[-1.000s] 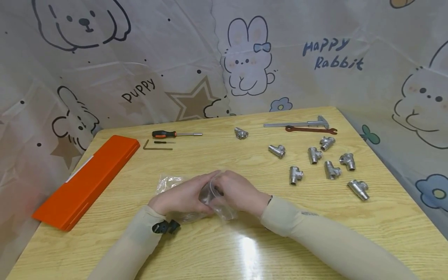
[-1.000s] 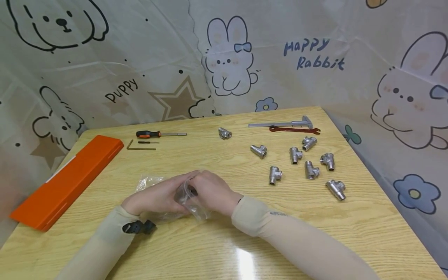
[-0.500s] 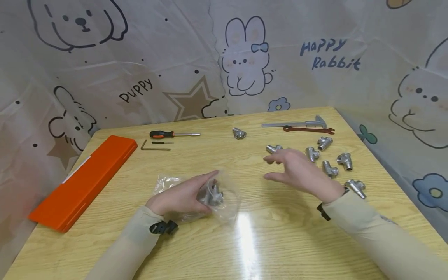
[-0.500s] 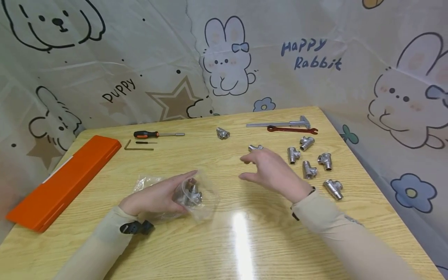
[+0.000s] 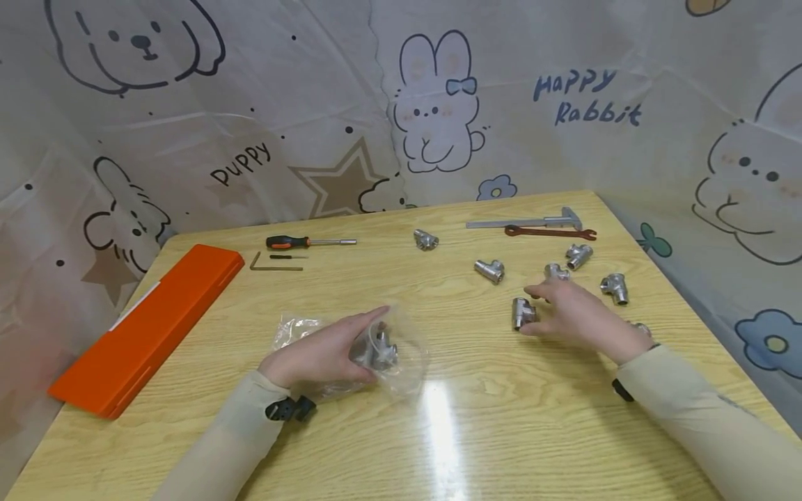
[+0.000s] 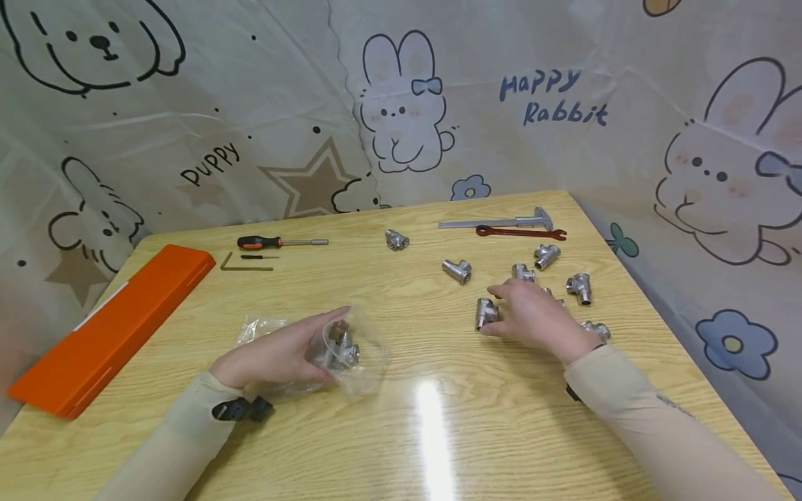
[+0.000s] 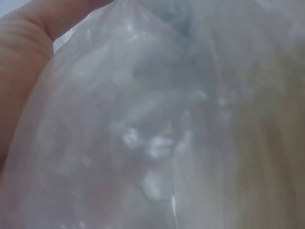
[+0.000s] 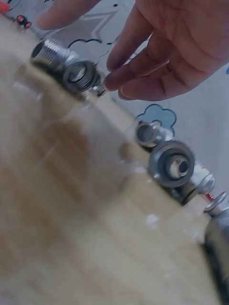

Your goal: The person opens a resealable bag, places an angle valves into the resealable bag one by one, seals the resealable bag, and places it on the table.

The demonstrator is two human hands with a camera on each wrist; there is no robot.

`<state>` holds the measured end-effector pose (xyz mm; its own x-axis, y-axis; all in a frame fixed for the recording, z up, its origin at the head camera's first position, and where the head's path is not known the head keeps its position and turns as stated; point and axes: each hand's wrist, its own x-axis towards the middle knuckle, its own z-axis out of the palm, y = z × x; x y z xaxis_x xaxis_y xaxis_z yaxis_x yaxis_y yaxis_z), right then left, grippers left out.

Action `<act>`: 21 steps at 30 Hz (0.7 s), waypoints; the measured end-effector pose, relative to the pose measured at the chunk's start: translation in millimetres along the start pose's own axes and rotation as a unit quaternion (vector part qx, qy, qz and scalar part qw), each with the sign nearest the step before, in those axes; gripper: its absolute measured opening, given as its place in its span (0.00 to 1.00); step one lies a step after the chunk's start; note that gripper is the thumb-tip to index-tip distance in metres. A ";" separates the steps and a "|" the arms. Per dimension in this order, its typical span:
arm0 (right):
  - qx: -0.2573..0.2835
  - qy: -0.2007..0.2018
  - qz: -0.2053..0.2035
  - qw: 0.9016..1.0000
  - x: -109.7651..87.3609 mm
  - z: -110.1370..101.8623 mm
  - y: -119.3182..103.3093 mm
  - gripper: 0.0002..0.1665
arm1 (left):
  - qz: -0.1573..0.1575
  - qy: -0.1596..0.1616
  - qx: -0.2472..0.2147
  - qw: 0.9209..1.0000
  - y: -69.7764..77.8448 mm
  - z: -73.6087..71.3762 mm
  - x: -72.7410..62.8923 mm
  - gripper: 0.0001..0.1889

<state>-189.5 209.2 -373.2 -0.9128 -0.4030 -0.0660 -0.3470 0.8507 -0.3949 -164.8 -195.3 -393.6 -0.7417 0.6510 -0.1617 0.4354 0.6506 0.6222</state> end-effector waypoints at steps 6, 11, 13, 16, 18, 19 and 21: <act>-0.024 0.011 -0.007 1.000 5.3 11.9 4.6 0.42 | 0.011 0.005 0.005 1.000 -1.7 0.6 0.7 0.58; -0.036 0.024 -0.009 0.999 7.9 15.6 4.5 0.40 | 0.009 0.006 0.002 1.000 -0.9 0.8 0.9 0.58; -0.035 0.025 -0.006 0.999 8.0 15.7 3.6 0.39 | 0.007 0.005 -0.001 1.000 -0.3 0.7 0.8 0.58; -0.035 0.027 -0.004 0.999 7.3 15.6 0.3 0.38 | 0.004 0.004 -0.002 1.000 0.1 0.5 0.8 0.58; -0.032 0.029 -0.008 0.999 6.6 15.2 -4.3 0.38 | 0.003 0.003 -0.002 1.000 0.2 0.5 0.8 0.58; -0.026 0.029 -0.011 0.999 6.2 14.9 -7.5 0.37 | 0.002 0.003 -0.003 1.000 0.1 0.5 0.8 0.58; -0.009 0.031 -0.020 0.999 5.7 14.3 -15.3 0.37 | 0.000 0.003 -0.003 1.000 0.0 0.5 0.7 0.58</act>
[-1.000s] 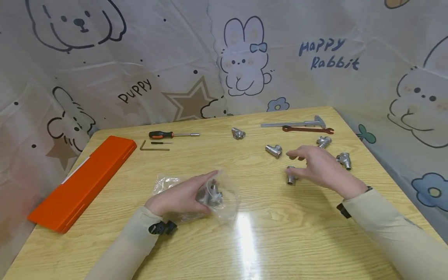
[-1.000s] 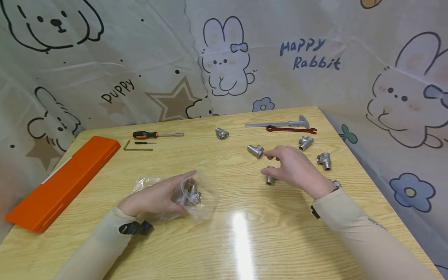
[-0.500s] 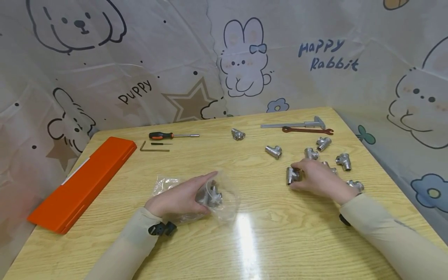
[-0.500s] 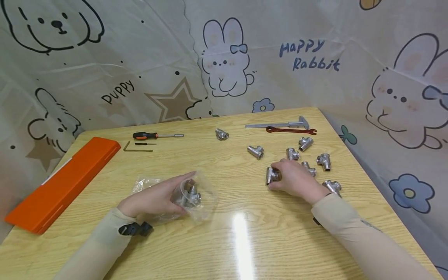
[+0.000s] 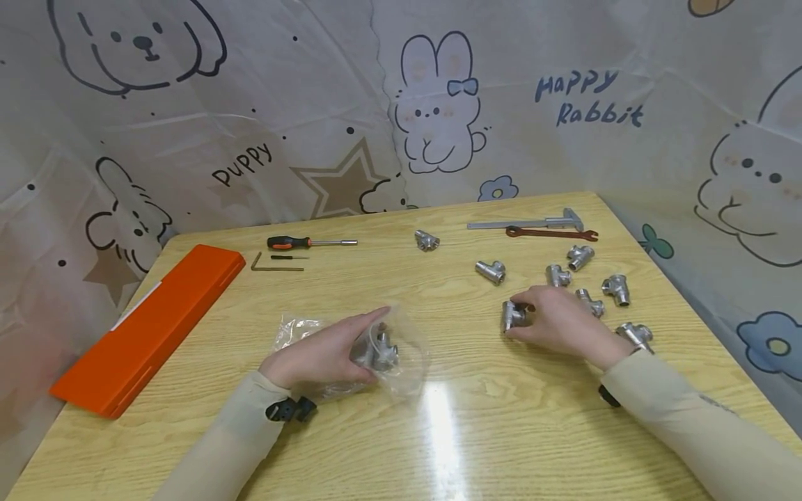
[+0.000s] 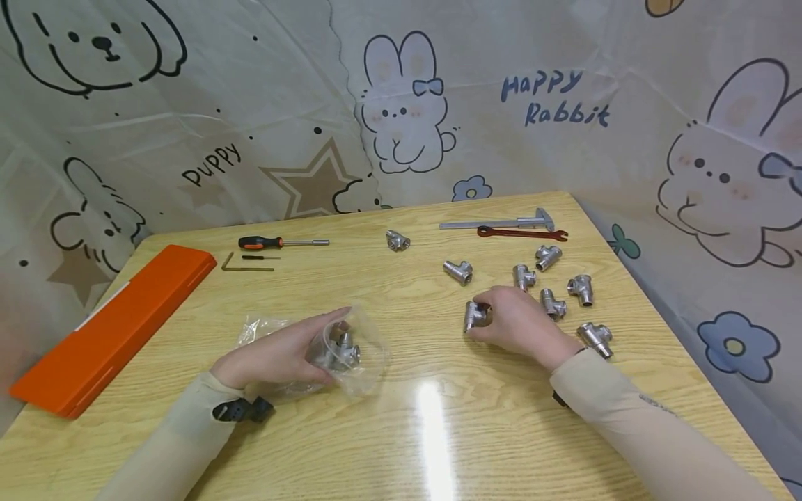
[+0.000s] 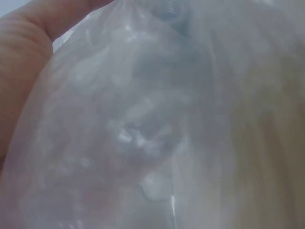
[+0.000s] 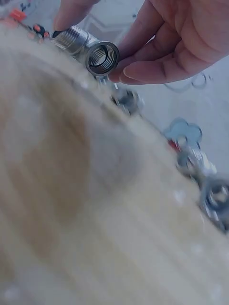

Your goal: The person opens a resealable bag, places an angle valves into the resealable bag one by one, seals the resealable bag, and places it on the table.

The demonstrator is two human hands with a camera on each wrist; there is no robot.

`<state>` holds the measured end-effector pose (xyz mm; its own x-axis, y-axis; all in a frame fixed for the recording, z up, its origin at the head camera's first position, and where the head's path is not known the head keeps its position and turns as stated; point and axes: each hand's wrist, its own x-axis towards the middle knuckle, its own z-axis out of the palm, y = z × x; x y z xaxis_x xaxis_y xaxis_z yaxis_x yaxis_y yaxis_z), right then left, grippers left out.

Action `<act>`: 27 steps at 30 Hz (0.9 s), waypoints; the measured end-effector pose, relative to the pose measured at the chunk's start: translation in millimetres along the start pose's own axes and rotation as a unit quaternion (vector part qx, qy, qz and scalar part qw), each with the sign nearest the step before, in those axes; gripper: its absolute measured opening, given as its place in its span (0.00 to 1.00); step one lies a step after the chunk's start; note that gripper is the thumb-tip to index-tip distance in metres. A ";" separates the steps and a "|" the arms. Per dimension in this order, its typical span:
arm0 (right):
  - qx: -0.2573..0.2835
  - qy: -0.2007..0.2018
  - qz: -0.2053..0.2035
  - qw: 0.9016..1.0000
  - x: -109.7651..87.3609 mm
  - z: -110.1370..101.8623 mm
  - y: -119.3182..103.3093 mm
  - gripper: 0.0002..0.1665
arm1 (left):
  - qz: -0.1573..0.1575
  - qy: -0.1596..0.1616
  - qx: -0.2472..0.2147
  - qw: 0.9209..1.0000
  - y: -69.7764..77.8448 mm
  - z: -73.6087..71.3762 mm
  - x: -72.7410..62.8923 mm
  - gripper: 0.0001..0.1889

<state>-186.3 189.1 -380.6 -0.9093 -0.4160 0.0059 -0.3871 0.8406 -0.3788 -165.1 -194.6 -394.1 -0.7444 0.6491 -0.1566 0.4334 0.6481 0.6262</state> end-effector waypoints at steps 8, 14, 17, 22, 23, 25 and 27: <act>0.045 0.004 -0.051 0.998 4.1 -2.9 -39.9 0.35 | -0.003 0.005 0.001 1.000 0.1 0.1 -1.4 0.58; 0.054 -0.001 -0.073 0.996 9.8 0.8 -61.4 0.35 | -0.003 0.004 0.003 1.000 0.5 0.2 -1.5 0.58; 0.059 0.001 -0.089 0.994 13.0 5.2 -70.4 0.36 | -0.004 0.003 0.002 1.000 0.7 -0.2 -1.5 0.58; 0.070 0.006 -0.142 0.987 20.4 15.2 -87.6 0.35 | -0.003 0.003 -0.003 1.000 1.0 -1.1 -1.7 0.58; 0.069 0.006 -0.153 0.986 22.1 17.5 -91.7 0.35 | -0.003 0.002 -0.004 1.000 1.0 -1.3 -1.9 0.58; 0.068 0.003 -0.175 0.982 26.0 22.6 -100.6 0.34 | -0.001 0.003 -0.005 1.000 0.9 -1.4 -2.0 0.58; 0.066 -0.004 -0.193 0.979 30.1 28.0 -110.2 0.33 | 0.002 0.005 -0.005 1.000 0.7 -1.2 -2.0 0.58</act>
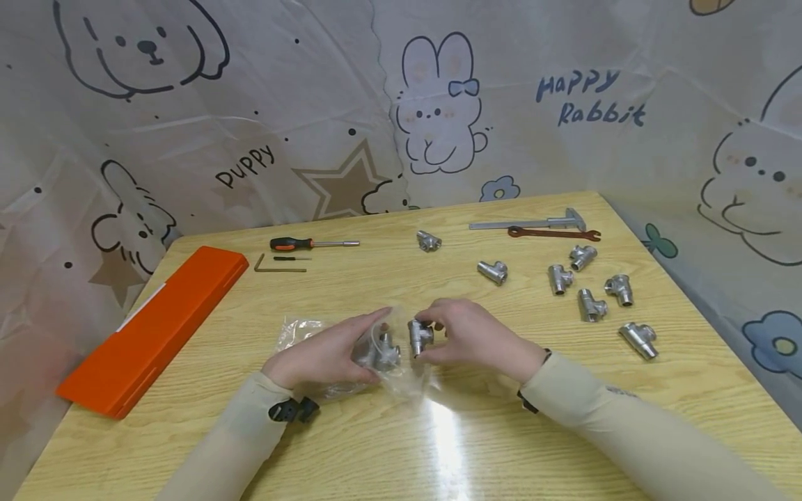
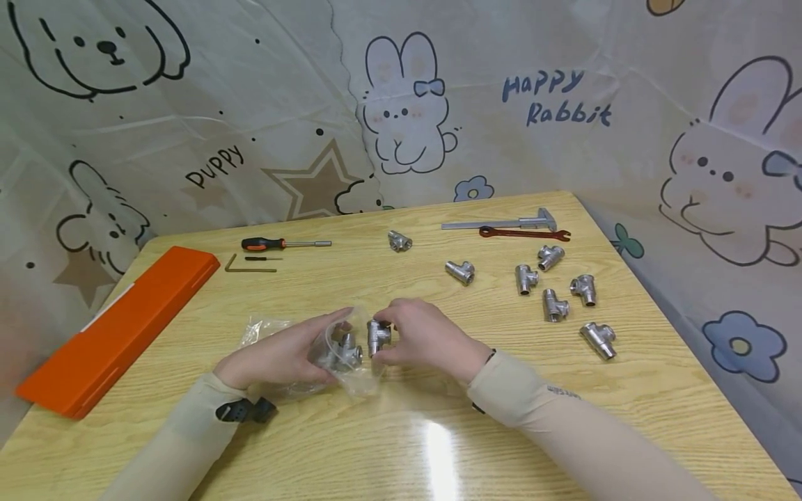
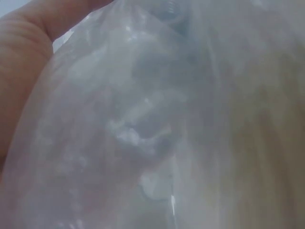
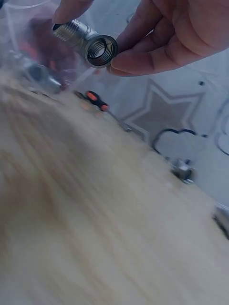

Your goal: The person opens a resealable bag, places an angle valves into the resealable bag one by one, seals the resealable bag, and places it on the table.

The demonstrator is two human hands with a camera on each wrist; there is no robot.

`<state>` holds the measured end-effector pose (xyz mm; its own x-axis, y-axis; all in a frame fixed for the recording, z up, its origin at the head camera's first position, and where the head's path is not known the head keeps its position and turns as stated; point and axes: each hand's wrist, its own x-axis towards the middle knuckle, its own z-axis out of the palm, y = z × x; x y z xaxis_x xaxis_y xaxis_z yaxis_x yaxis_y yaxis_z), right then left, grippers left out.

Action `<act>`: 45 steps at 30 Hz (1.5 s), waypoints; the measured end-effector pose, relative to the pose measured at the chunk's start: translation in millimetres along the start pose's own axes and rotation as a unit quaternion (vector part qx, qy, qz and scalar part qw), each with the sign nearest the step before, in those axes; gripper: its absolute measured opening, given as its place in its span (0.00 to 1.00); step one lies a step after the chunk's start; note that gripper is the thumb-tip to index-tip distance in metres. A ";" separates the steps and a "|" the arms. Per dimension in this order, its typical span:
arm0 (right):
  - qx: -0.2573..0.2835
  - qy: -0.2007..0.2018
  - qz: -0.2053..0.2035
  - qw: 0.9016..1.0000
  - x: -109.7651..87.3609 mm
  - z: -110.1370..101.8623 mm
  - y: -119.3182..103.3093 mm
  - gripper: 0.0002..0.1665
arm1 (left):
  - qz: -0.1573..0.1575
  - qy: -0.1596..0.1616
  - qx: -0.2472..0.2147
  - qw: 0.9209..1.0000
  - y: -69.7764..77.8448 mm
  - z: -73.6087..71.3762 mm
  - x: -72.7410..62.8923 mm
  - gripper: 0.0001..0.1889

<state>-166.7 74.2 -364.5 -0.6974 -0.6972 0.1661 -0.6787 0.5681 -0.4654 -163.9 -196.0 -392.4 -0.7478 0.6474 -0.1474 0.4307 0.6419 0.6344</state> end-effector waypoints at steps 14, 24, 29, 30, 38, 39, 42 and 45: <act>-0.050 -0.031 -0.037 0.998 35.8 45.4 -32.7 0.24 | 0.030 0.004 -0.001 1.000 -2.9 -0.8 -0.6 0.59; -0.046 -0.068 -0.028 0.996 30.7 15.9 -28.9 0.28 | 0.057 -0.003 -0.047 0.997 -3.5 0.0 0.0 0.59; -0.080 -0.059 -0.033 0.994 18.1 -27.4 3.9 0.29 | 0.012 -0.007 -0.022 1.000 0.1 -1.6 -1.1 0.60; -0.097 -0.058 -0.029 0.993 16.8 -36.3 13.7 0.28 | 0.008 -0.008 -0.016 1.000 0.5 -1.8 -1.2 0.60; -0.132 -0.122 0.076 0.981 17.4 -87.0 108.9 0.41 | 0.010 -0.002 0.000 1.000 0.7 -1.5 -2.1 0.60; -0.122 -0.135 0.093 0.979 17.2 -89.4 118.6 0.42 | 0.011 -0.002 -0.001 1.000 0.7 -1.1 -2.1 0.60; -0.083 -0.166 0.129 0.974 16.5 -91.2 139.5 0.46 | 0.013 -0.003 -0.001 1.000 0.6 -0.1 -1.7 0.60; -0.054 -0.181 0.138 0.972 17.3 -89.5 148.0 0.48 | 0.012 -0.004 0.000 1.000 1.1 0.0 -1.6 0.60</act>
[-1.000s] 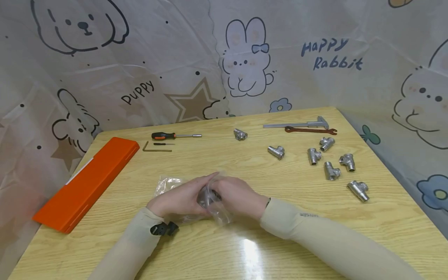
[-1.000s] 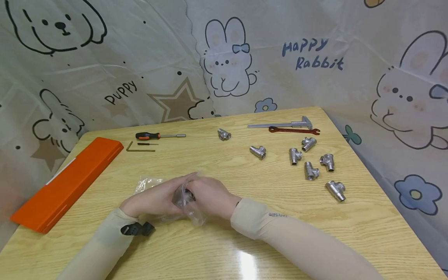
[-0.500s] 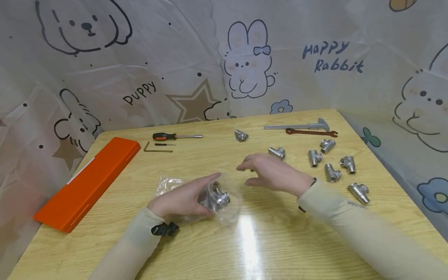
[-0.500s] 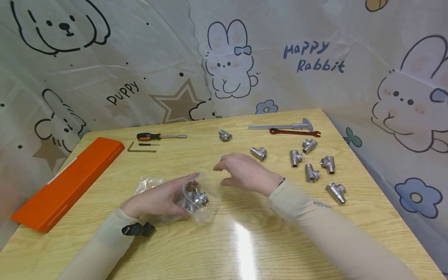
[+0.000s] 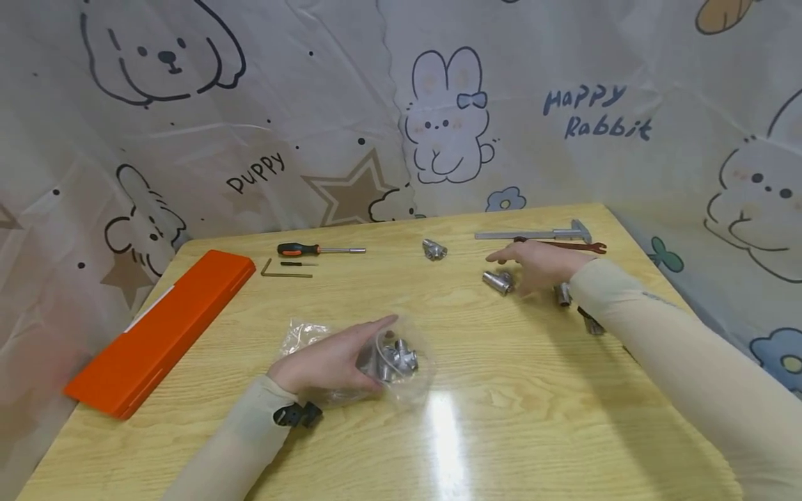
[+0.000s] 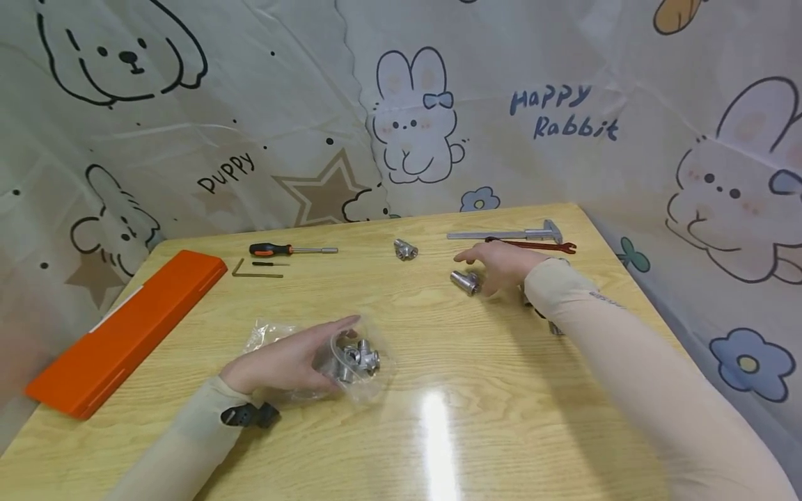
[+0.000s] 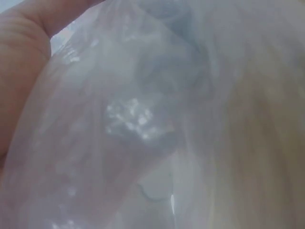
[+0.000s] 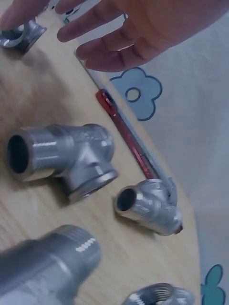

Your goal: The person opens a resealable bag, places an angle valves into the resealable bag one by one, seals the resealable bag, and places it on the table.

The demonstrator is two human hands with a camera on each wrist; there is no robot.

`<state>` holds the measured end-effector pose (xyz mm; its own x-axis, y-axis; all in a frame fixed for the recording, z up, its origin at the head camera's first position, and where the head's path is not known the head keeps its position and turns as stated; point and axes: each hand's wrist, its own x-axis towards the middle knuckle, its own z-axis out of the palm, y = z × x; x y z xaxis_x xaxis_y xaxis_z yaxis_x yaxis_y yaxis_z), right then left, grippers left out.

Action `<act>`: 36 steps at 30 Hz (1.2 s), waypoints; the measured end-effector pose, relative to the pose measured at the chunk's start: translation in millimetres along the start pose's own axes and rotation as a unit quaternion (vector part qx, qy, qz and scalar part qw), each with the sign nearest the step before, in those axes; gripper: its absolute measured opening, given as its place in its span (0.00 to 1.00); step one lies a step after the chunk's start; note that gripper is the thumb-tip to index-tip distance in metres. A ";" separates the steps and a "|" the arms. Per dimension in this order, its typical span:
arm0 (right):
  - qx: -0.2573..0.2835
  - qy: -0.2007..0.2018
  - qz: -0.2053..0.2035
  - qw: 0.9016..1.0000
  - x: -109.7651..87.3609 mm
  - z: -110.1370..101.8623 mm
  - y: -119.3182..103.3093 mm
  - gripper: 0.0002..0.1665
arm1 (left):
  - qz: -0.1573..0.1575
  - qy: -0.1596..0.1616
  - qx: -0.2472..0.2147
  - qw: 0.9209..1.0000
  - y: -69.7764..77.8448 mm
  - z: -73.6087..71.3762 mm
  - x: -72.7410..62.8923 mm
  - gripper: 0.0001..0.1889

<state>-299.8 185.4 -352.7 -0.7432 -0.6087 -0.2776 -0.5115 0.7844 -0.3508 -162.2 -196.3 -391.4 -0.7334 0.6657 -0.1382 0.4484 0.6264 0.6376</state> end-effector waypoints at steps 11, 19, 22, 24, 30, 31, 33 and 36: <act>-0.001 0.007 -0.007 1.000 14.0 11.6 5.3 0.36 | 0.000 -0.004 0.001 1.000 0.2 2.9 2.0 0.60; 0.009 0.011 0.009 1.000 9.6 12.9 5.3 0.33 | -0.002 -0.005 0.004 1.000 0.5 2.0 2.1 0.59; 0.023 0.033 0.009 0.999 1.3 13.8 -1.8 0.35 | -0.002 -0.006 0.005 1.000 0.8 1.0 2.1 0.59; 0.034 0.053 0.006 0.998 -5.2 14.8 -10.3 0.35 | -0.003 -0.006 0.005 1.000 0.8 0.7 2.1 0.59; 0.075 0.093 -0.033 0.992 -25.4 24.7 -54.4 0.33 | -0.006 -0.003 0.007 1.000 0.1 0.6 1.9 0.59; 0.077 0.096 -0.043 0.991 -28.0 27.5 -63.4 0.33 | -0.006 -0.003 0.006 1.000 0.2 0.4 1.7 0.59; 0.081 0.099 -0.067 0.990 -32.2 33.8 -81.1 0.33 | -0.008 -0.004 0.004 1.000 0.4 0.1 1.5 0.59; 0.088 0.099 -0.092 0.987 -35.9 44.1 -106.3 0.33 | -0.011 -0.003 -0.001 1.000 0.9 -0.3 1.3 0.59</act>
<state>-199.8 118.6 -344.9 -0.7233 -0.6902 -0.0204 -0.5760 0.6194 -0.5334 -162.9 -195.0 -390.8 -0.7397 0.6544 -0.1570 0.4308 0.6398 0.6365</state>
